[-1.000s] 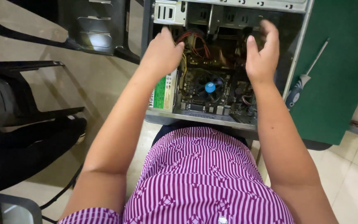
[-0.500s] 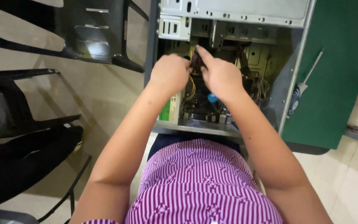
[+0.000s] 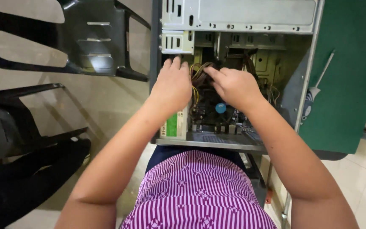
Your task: Organizing and connecting various internal cables and power connectors inside a desktop computer tower.
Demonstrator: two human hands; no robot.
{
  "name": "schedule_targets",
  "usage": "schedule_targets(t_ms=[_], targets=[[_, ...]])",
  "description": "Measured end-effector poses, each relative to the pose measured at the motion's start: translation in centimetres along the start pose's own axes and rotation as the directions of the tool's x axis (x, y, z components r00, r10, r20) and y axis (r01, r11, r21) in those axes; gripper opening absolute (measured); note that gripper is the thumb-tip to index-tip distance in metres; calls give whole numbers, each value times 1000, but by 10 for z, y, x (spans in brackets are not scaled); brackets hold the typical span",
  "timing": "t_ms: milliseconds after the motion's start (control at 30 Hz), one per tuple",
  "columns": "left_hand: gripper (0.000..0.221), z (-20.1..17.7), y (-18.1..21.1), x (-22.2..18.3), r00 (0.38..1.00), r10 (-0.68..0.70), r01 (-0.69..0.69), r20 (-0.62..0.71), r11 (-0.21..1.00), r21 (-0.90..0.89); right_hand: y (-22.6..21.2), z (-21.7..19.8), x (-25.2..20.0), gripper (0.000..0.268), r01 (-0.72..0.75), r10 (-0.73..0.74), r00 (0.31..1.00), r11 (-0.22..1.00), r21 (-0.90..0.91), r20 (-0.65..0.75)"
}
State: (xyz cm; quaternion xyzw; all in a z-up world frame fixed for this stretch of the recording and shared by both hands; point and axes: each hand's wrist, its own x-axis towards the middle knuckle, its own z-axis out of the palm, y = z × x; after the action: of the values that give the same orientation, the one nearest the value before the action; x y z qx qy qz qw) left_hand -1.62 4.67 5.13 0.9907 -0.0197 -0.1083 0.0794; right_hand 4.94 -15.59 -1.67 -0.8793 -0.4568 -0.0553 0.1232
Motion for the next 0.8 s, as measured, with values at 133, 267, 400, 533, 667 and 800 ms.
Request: schedule_targets(t_ms=[133, 267, 400, 533, 667, 800], targets=[[36, 41, -32, 39, 997, -61, 78, 52, 906, -415, 13, -4, -7, 43, 19, -19, 1000, 1000, 25, -10], [81, -13, 0, 52, 889, -149, 321, 433, 877, -357, 22, -8, -12, 36, -32, 31, 999, 994, 106, 7], [63, -3, 7, 63, 866, -119, 285, 486, 916, -284, 30, -9, -13, 22, -75, 72, 997, 983, 168, 24], [52, 11, 9, 72, 847, -110, 282, 520, 923, -264, 36, -20, -11, 16, -121, 104, 991, 955, 272, 79], [25, 48, 9, 76, 867, -170, 233, 469, 969, -79, 37, -25, -10, 17, -220, 151, 965, 908, 356, 213], [21, 61, -3, 62, 994, -76, 69, 75, 993, 94, 41, -23, -8, 22, -273, 166, 945, 872, 406, 280]])
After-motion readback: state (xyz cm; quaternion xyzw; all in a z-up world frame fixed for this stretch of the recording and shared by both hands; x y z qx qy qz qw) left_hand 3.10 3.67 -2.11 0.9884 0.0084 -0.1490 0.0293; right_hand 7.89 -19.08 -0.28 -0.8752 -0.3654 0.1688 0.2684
